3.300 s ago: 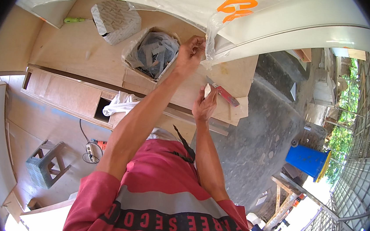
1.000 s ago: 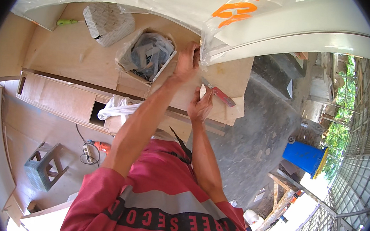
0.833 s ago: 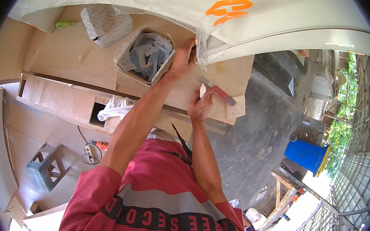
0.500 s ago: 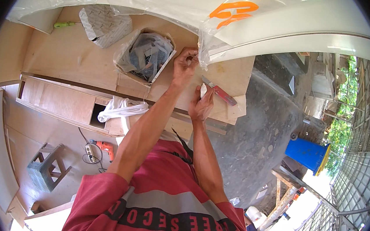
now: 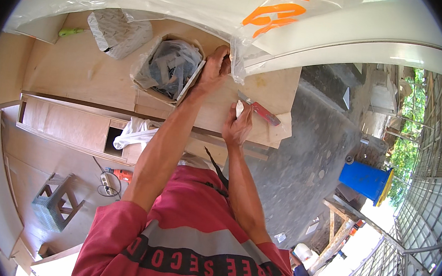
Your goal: The person uses a utility knife to cut a small piece of material and then applies it to the edge of a large white panel. Another person is visible in the background working on a different piece of furniture.
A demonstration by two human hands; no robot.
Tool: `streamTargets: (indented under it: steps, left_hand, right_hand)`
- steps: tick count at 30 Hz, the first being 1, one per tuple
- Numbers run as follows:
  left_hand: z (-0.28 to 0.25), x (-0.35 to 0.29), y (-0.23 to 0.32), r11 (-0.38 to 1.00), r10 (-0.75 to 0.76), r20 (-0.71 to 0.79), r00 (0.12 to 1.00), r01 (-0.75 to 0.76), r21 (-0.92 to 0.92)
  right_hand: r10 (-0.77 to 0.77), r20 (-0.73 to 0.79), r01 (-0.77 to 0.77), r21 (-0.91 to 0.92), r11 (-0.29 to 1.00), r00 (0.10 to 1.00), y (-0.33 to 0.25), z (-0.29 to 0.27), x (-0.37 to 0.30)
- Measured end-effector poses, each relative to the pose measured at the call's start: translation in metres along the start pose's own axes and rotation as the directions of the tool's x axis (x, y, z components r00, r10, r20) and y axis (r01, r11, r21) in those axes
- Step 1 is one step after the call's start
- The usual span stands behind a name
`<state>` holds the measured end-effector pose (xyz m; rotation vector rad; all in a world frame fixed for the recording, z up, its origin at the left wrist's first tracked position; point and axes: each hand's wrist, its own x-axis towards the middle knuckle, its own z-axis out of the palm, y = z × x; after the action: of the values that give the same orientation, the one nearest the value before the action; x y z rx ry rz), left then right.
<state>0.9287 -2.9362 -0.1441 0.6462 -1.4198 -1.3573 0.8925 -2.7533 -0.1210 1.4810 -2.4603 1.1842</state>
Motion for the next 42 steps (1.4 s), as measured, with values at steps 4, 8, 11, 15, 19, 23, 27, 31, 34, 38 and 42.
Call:
streamTargets:
  steps: [4,8,11,15,19,23,27,31,34,38,42]
  left_hand:
    - [0.0,-0.019,0.026,0.939,-0.248,-0.009,0.969,0.238,-0.25]
    - [0.008,-0.035,0.022,0.947,-0.266,-0.106,0.958,0.239,-0.217]
    - [0.007,-0.034,0.035,0.96,-0.258,-0.09,0.962,0.245,-0.136]
    - [0.007,-0.03,0.05,0.925,-0.353,-0.12,0.928,0.326,-0.193]
    - [0.014,-0.029,0.039,0.935,-0.344,-0.155,0.926,0.323,-0.147]
    - [0.016,-0.027,-0.001,0.971,-0.039,-0.118,0.992,0.065,0.23]
    - [-0.006,-0.01,0.006,0.955,0.007,0.108,0.994,-0.039,0.295]
    - [-0.013,-0.011,-0.002,0.994,-0.03,0.095,0.995,0.019,0.111]
    - [-0.013,-0.025,-0.001,0.993,-0.095,0.037,0.995,0.092,0.078]
    - [-0.009,-0.031,0.025,0.981,-0.034,0.013,0.999,0.031,0.193]
    - [-0.006,-0.032,0.009,0.995,-0.08,0.022,0.997,0.078,0.061]
  right_hand:
    - [0.003,-0.027,-0.003,-0.008,1.0,1.0,-0.001,0.002,0.001]
    - [0.024,0.02,-0.023,-0.048,0.999,1.0,-0.006,-0.001,0.002]
    - [0.026,0.008,-0.025,-0.053,0.998,1.0,-0.004,0.0,0.002]
    - [0.046,0.019,-0.045,-0.041,0.998,0.999,-0.002,0.0,0.001]
    - [0.005,-0.004,-0.005,-0.032,0.999,1.0,-0.003,0.001,0.001]
    - [0.007,0.015,-0.006,-0.012,1.0,1.0,-0.004,0.001,0.001]
    - [0.028,0.011,-0.028,-0.02,0.999,1.0,0.005,0.001,-0.003]
    - [0.012,-0.001,-0.012,-0.009,1.0,1.0,0.002,0.003,-0.001]
    - [-0.001,-0.003,0.001,-0.016,1.0,1.0,0.001,0.003,0.0]
    - [0.015,-0.005,-0.016,-0.042,0.999,1.0,0.001,0.002,-0.001]
    - [0.0,-0.017,0.0,-0.044,0.999,1.0,-0.005,0.001,0.003]
